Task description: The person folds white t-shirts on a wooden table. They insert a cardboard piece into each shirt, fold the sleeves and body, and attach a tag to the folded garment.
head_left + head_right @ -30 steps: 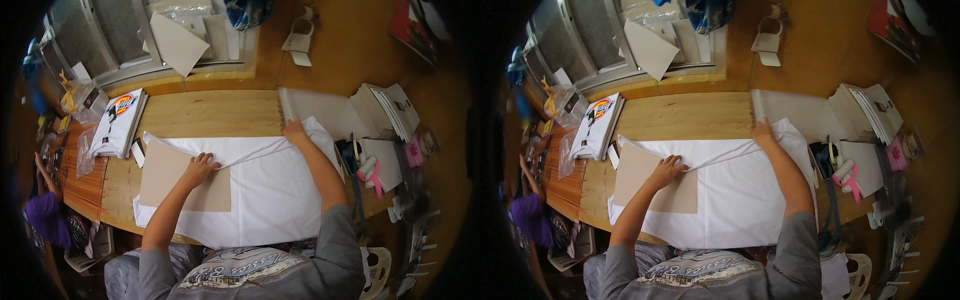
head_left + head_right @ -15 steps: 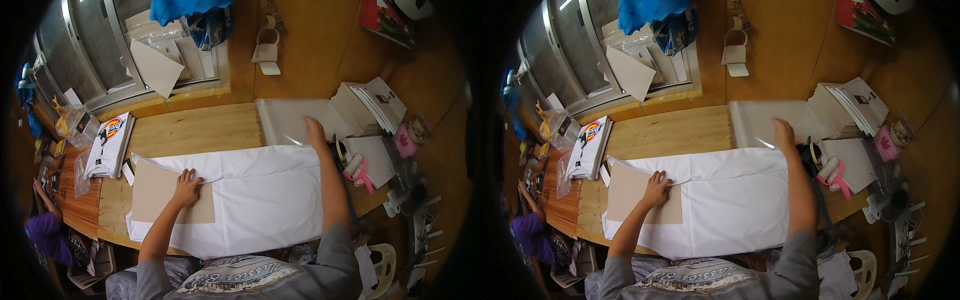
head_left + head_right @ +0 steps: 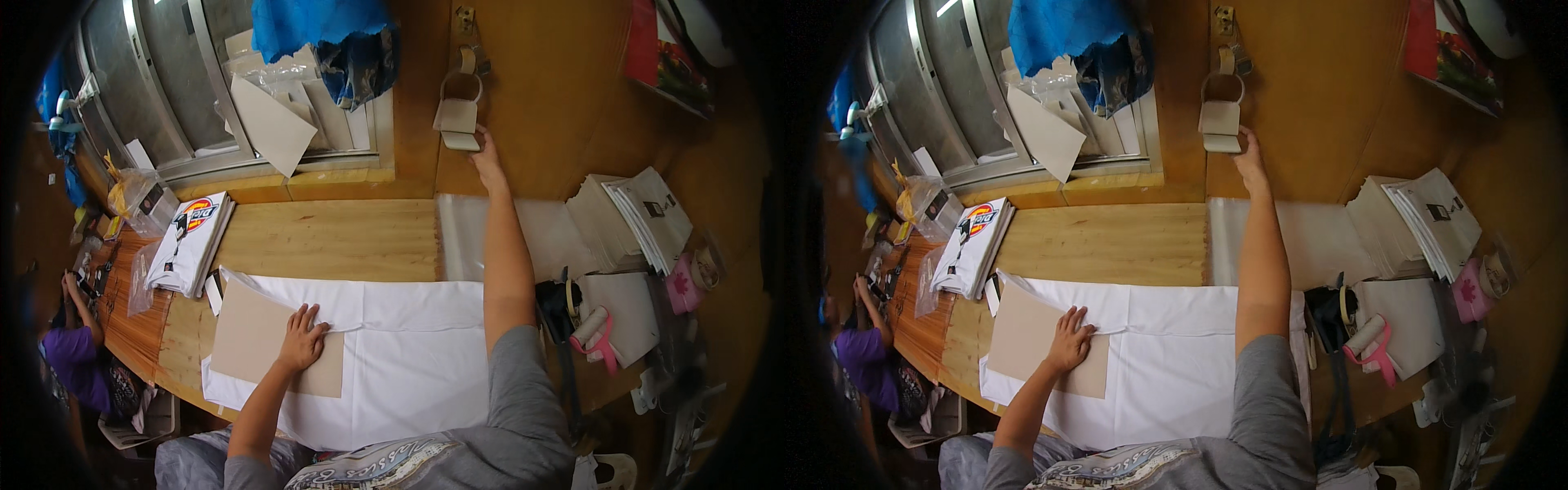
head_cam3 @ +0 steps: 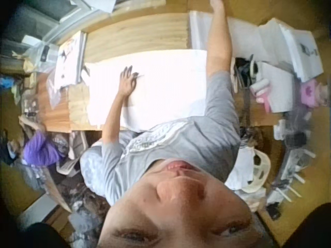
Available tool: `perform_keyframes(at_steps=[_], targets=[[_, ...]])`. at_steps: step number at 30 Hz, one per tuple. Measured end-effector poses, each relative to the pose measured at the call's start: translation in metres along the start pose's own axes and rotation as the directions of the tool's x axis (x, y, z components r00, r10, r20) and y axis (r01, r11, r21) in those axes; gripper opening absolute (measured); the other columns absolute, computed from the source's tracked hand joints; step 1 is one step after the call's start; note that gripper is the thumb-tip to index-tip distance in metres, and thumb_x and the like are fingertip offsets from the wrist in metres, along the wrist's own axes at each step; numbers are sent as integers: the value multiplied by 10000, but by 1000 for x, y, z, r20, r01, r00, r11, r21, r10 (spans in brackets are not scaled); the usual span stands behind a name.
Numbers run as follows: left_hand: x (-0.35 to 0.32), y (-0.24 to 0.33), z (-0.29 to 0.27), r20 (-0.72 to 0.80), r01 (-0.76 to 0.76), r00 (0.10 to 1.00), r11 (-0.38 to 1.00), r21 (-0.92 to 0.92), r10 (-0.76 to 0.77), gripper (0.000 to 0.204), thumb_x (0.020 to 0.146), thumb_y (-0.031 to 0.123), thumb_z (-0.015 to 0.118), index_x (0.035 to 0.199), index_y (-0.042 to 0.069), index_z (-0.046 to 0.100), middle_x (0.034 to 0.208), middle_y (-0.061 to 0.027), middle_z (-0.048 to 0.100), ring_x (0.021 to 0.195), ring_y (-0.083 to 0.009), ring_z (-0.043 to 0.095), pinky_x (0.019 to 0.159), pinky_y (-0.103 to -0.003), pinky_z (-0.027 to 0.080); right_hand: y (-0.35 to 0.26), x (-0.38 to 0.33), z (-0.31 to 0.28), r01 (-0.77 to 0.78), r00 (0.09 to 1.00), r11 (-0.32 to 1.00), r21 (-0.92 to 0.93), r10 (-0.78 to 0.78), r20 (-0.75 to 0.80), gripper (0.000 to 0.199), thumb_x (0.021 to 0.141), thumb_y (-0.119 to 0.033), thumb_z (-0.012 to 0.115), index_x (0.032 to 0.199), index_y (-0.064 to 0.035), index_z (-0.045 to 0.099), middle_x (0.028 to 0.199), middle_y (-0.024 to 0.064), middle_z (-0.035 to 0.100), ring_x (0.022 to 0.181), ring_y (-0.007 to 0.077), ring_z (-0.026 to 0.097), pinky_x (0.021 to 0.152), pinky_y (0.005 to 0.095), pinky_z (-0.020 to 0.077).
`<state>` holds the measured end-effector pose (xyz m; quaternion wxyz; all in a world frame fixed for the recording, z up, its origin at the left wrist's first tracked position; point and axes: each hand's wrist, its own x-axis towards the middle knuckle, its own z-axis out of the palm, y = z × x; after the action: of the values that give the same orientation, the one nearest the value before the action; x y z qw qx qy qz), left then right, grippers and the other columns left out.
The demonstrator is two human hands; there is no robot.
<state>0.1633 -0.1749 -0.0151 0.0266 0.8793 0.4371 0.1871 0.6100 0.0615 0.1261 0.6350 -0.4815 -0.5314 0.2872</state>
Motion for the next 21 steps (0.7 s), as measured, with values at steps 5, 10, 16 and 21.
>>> perform_keyframes(at_steps=[5,10,16,21], targets=[[-4,1,-5,13,30,999,1000,1,-30,266,697,121,483,956,131,542,1241,-173,351,1167,-377,280,940,-477,236,-35,-10,10,-31,998,975,221,17,62,215,769,-215,620,904,-76,526,726,-10,530,659,71,491,601,249,443],[-2,3,-4,32,38,999,999,10,-38,271,689,108,487,955,121,538,1250,-174,342,1176,-376,272,943,-483,228,-51,-12,7,7,1000,988,155,-12,26,312,778,-196,604,956,27,481,659,11,520,518,78,469,445,238,484],[-1,0,-3,12,25,1000,1000,2,-25,271,691,106,490,958,118,532,1254,-178,335,1174,-385,269,942,-486,227,-59,-19,11,9,1000,993,115,-7,-12,276,768,-185,617,921,5,486,599,-11,456,505,58,419,446,237,493],[0,1,-4,14,34,999,999,3,-35,262,696,110,493,954,119,535,1249,-179,339,1172,-386,272,941,-487,228,-62,-21,13,7,999,996,85,-3,-45,285,774,-186,610,945,1,481,596,-12,452,504,59,422,452,242,498]])
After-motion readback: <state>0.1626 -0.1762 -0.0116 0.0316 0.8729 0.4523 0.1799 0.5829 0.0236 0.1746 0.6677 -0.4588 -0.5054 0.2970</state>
